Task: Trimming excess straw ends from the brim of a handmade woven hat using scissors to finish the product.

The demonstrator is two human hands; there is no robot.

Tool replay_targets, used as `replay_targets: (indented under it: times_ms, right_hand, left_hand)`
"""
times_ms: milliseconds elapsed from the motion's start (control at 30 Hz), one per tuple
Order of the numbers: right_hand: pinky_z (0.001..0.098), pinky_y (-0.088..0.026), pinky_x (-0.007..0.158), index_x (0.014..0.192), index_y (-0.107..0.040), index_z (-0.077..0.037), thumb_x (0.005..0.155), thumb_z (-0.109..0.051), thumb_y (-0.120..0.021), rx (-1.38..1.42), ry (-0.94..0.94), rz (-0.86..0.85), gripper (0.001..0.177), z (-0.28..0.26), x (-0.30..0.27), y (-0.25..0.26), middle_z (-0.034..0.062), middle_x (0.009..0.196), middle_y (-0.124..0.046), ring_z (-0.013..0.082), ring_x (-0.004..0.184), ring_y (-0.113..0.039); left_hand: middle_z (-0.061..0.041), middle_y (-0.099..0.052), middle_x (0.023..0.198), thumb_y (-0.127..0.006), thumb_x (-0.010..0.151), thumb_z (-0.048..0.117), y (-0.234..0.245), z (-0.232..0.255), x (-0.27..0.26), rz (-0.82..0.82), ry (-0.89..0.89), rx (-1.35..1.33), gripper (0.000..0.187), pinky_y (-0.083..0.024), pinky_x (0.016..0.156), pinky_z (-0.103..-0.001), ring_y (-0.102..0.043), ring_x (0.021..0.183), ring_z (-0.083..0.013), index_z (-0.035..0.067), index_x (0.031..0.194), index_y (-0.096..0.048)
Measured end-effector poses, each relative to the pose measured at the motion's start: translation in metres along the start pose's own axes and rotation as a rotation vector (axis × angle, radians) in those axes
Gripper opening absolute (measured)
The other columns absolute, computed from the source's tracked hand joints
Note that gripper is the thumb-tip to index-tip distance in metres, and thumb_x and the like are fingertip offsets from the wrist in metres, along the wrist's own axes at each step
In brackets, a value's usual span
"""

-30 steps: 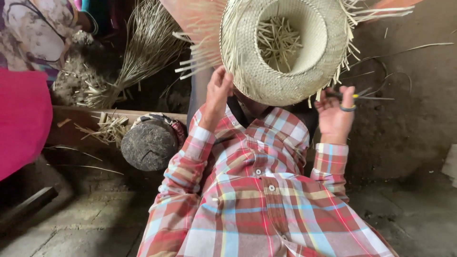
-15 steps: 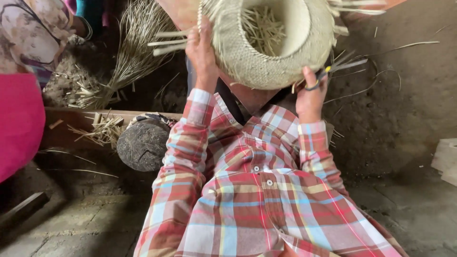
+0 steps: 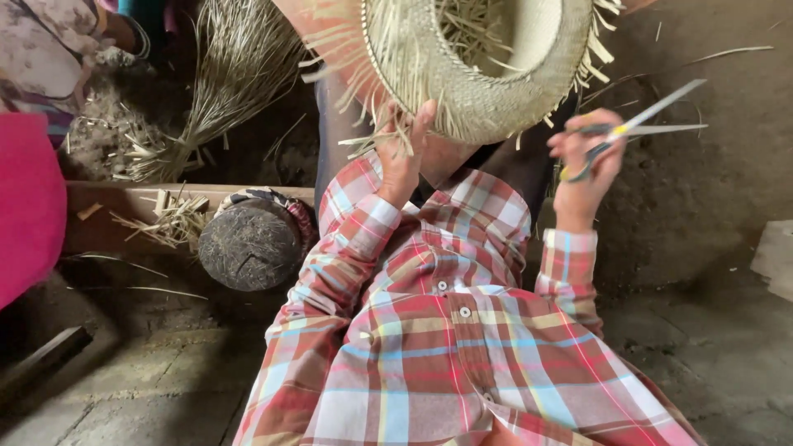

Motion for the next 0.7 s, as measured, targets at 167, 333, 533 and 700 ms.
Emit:
replay_targets:
  times_ms: [167, 333, 533, 700]
  right_hand:
    - [0.0222, -0.050, 0.074, 0.115, -0.053, -0.006, 0.068, -0.009, -0.081, 0.065, -0.193, -0.503, 0.055, 0.026, -0.050, -0.037, 0.0089, 0.108, -0.057, 0.0126, 0.083, -0.059]
    - [0.0234, -0.045, 0.074, 0.112, -0.057, -0.007, 0.056, 0.000, -0.084, -0.103, -0.260, -0.800, 0.063, 0.025, -0.068, -0.082, 0.0006, 0.102, -0.055, 0.0115, 0.083, -0.055]
    - [0.0279, -0.057, 0.069, 0.117, -0.053, -0.003, 0.068, 0.013, -0.068, 0.206, -0.490, -0.701, 0.054, 0.055, -0.066, -0.088, 0.0044, 0.120, -0.053, 0.0135, 0.093, -0.051]
    - [0.0243, -0.049, 0.077, 0.117, -0.054, -0.004, 0.062, 0.009, -0.077, -0.069, -0.244, -0.693, 0.061, 0.033, -0.047, -0.085, 0.0033, 0.108, -0.054, 0.0127, 0.087, -0.051]
  left_hand:
    - [-0.002, -0.054, 0.072, -0.064, 0.083, 0.043, -0.009, 0.048, 0.004, -0.024, 0.090, 0.016, 0.041, -0.043, 0.043, -0.020, -0.051, 0.046, -0.0079, 0.005, 0.099, -0.057]
    - [0.000, -0.056, 0.076, -0.054, 0.090, 0.038, 0.004, 0.032, 0.011, 0.083, 0.235, -0.143, 0.044, -0.034, 0.047, -0.021, -0.042, 0.056, -0.0073, 0.002, 0.112, -0.066]
    - [0.001, -0.059, 0.085, -0.064, 0.089, 0.029, -0.006, 0.061, 0.008, -0.099, -0.017, -0.161, 0.030, -0.038, 0.071, -0.020, -0.047, 0.077, -0.0073, 0.001, 0.099, -0.066]
    - [0.000, -0.054, 0.070, -0.072, 0.078, 0.033, 0.002, 0.038, 0.022, -0.035, 0.169, -0.132, 0.038, -0.039, 0.043, -0.019, -0.043, 0.052, -0.0051, -0.002, 0.090, -0.067]
Point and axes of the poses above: each hand's wrist, its own x-axis towards the middle knuckle, its own y-axis out of the back of the hand, z = x × y, the point moved 8 cm from there along x, towards the middle knuckle
